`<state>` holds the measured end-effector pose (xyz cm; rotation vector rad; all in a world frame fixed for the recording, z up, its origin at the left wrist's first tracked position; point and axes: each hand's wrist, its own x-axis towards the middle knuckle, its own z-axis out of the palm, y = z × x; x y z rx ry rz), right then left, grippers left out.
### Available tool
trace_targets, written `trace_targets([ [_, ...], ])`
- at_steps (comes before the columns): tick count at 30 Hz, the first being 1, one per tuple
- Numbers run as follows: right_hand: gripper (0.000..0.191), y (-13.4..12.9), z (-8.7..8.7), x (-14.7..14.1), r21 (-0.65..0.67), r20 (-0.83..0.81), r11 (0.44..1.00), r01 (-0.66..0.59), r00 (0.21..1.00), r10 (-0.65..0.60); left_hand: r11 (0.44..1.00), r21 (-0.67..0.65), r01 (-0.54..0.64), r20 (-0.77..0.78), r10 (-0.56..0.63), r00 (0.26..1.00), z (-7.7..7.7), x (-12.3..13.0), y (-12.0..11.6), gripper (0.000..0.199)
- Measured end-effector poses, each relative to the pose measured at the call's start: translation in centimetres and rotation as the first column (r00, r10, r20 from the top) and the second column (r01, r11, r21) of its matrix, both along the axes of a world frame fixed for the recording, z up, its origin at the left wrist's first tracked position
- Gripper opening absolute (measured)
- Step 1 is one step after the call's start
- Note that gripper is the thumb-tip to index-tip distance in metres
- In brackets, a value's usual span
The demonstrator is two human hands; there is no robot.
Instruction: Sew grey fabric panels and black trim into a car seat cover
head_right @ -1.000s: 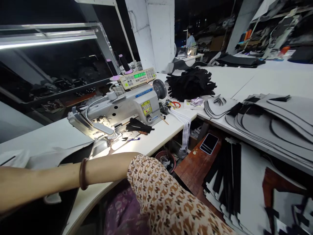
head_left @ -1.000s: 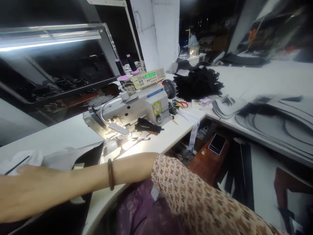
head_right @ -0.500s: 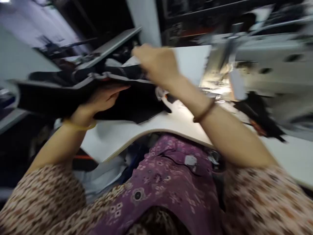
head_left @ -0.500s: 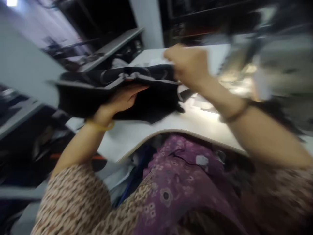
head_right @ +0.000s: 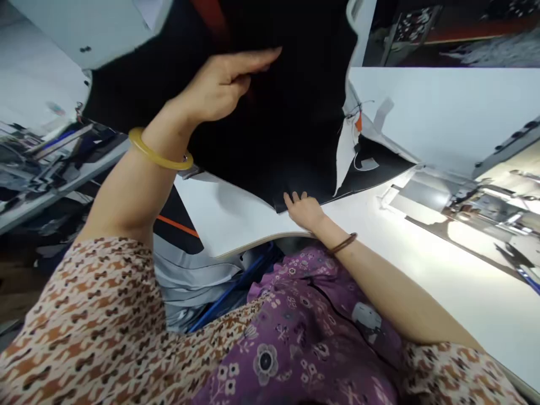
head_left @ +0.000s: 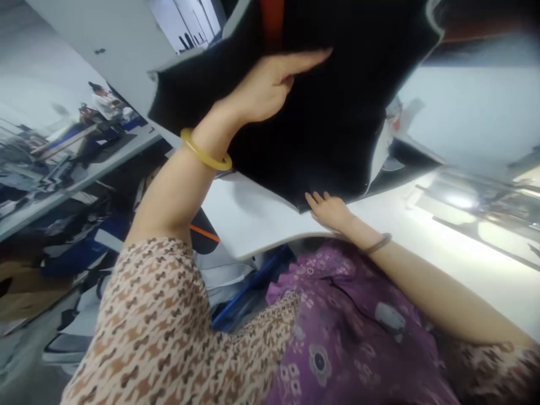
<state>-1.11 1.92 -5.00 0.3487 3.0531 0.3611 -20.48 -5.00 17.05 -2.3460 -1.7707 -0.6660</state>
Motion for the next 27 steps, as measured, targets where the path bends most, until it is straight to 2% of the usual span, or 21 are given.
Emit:
trace_targets([
  [3,0.052,0.2,-0.7,-0.2,0.024,0.040,1.000,-0.004,0.999,0.003,0.999,0.031,-0.020,-0.021,0.020,1.000,1.1,-0.4,1.0,0.070],
  [7,0.052,-0.4,-0.8,0.0,0.028,0.043,0.999,-0.022,0.999,0.021,0.997,0.054,-0.057,-0.021,0.059,0.998,2.1,-0.6,2.1,0.066],
  [13,0.049,-0.2,-1.0,0.4,0.008,0.028,0.999,-0.039,0.999,0.039,0.988,0.126,-0.084,-0.103,0.097,0.990,2.4,-0.3,3.2,0.070],
  [16,0.048,-0.1,-1.1,0.4,-0.013,0.020,0.999,-0.051,0.998,0.052,0.970,0.177,-0.165,-0.143,0.191,0.971,2.5,0.1,3.8,0.074],
  [20,0.045,-0.4,-1.4,-0.1,-0.060,0.009,0.994,-0.091,0.996,0.091,0.903,0.218,-0.371,-0.141,0.405,0.903,2.7,1.0,5.6,0.070],
  [22,0.043,-1.2,-1.3,-0.4,-0.082,0.006,0.992,-0.098,0.995,0.098,0.859,0.245,-0.449,-0.073,0.478,0.875,2.3,2.0,7.3,0.067],
  [24,0.039,-2.3,-1.1,-0.5,-0.102,0.010,0.989,-0.109,0.994,0.111,0.814,0.278,-0.510,0.103,0.503,0.858,1.3,3.6,9.2,0.069],
  [26,0.031,-3.6,-0.7,-0.4,-0.127,0.019,0.980,-0.153,0.987,0.157,0.771,0.290,-0.567,0.380,0.451,0.808,-0.5,5.7,11.3,0.076],
  [27,0.030,-4.1,-0.5,-0.3,-0.136,0.018,0.975,-0.173,0.984,0.177,0.753,0.325,-0.573,0.511,0.370,0.776,-1.5,6.8,12.4,0.076],
])
